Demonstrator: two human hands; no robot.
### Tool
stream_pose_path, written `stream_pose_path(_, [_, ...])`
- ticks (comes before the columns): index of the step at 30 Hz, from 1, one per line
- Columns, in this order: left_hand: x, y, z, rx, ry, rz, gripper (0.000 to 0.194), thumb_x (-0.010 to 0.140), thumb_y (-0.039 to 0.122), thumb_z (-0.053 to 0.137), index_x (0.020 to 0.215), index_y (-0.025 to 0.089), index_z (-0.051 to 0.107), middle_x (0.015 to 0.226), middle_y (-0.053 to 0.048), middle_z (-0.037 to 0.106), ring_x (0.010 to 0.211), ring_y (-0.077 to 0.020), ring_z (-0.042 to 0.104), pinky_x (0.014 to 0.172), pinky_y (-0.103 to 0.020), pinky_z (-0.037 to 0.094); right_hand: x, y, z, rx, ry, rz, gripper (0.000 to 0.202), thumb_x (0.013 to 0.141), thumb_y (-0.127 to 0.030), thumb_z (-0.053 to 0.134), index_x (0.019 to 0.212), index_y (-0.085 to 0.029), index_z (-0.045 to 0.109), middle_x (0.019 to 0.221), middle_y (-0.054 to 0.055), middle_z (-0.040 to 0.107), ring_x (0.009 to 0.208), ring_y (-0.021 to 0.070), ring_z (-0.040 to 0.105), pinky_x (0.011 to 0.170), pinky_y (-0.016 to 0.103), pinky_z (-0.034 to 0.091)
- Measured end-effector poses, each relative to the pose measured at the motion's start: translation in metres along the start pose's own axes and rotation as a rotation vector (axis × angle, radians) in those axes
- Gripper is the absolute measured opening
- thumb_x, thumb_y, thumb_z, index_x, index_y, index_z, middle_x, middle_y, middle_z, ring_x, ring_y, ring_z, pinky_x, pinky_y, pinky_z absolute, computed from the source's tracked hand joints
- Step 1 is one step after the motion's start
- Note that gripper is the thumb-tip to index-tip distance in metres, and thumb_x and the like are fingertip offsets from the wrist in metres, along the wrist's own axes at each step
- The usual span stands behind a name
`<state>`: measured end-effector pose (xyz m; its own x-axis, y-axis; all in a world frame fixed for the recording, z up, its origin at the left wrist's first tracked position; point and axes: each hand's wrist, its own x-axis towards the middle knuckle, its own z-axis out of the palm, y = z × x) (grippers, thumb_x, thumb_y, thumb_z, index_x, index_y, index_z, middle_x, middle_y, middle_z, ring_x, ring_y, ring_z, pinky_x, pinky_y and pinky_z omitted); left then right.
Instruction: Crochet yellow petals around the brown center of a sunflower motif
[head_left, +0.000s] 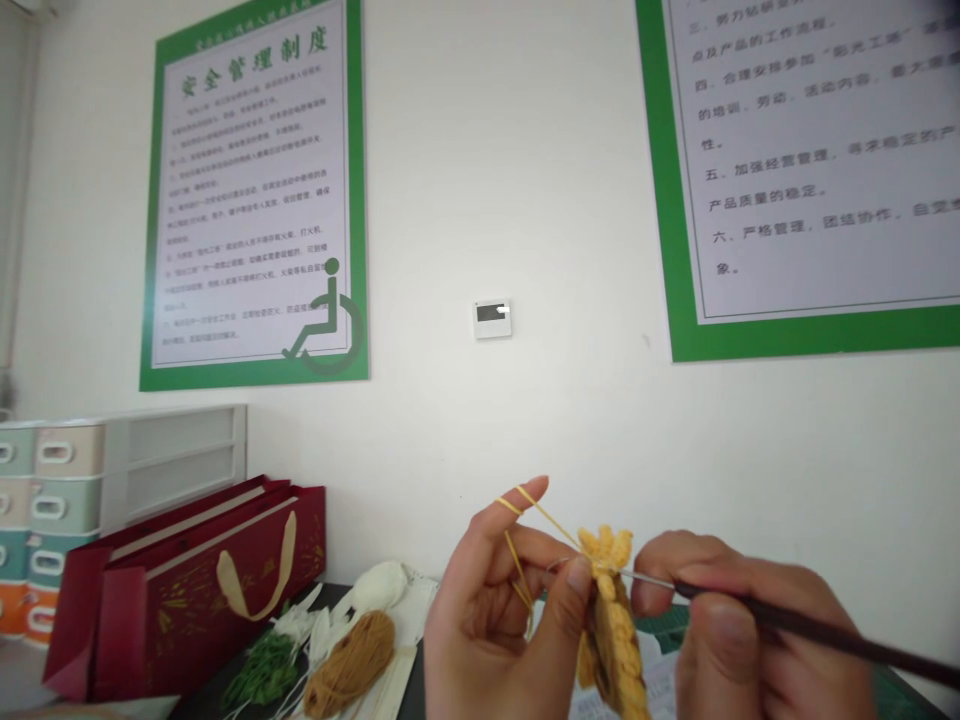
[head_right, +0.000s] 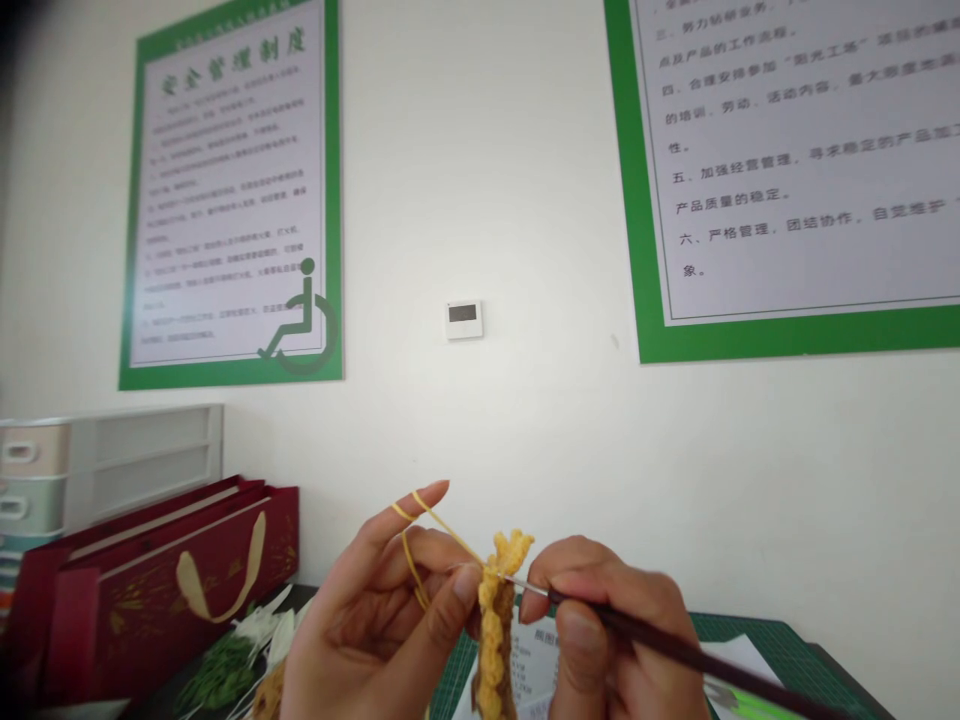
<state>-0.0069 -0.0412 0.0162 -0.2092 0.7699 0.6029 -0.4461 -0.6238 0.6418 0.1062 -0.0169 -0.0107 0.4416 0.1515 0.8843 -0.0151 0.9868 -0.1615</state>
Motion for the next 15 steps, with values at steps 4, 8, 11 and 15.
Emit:
stream_pose_path(4, [0.004,0.003,0.003,-0.134,-0.063,-0.075,0.037,0.073,0.014,0.092,0.107,0.025,0.082,0.069,0.002,0.074,0.058,-0.0094,0.067,0.058,-0.017,0.055,0.008,0.001,0.000,0.235,-0.105,0.339,0.019,0.105,-0.028,0.050,0.090,-0.024,0.060,0.070,0.000,0.063,0.063,0.0126,0.061,0.057,0.024,0.053])
stream_pose_path(8, [0.004,0.002,0.008,-0.220,-0.083,-0.084,0.036,0.070,0.014,0.094,0.102,0.025,0.084,0.070,0.001,0.075,0.059,-0.0096,0.069,0.060,-0.017,0.057,0.008,0.004,-0.001,0.383,-0.156,0.547,0.024,0.102,-0.034,0.057,0.081,-0.024,0.055,0.073,-0.002,0.060,0.062,0.0122,0.059,0.056,0.025,0.052])
stream_pose_path(11, [0.003,0.001,0.010,-0.223,-0.049,-0.067,0.035,0.068,0.016,0.096,0.100,0.025,0.085,0.071,0.001,0.075,0.059,-0.0093,0.069,0.060,-0.016,0.057,0.004,0.005,0.004,0.408,-0.124,0.477,0.017,0.101,-0.033,0.060,0.085,-0.026,0.058,0.075,-0.003,0.059,0.065,0.0116,0.059,0.058,0.025,0.051])
stream_pose_path(15, [-0.001,0.000,0.010,-0.155,0.006,-0.048,0.041,0.067,0.017,0.097,0.105,0.025,0.085,0.072,0.000,0.076,0.063,-0.0104,0.070,0.060,-0.015,0.056,0.003,0.006,-0.001,0.155,-0.139,0.119,0.007,0.098,-0.023,0.065,0.098,-0.030,0.066,0.077,-0.002,0.063,0.065,0.0131,0.061,0.055,0.026,0.050])
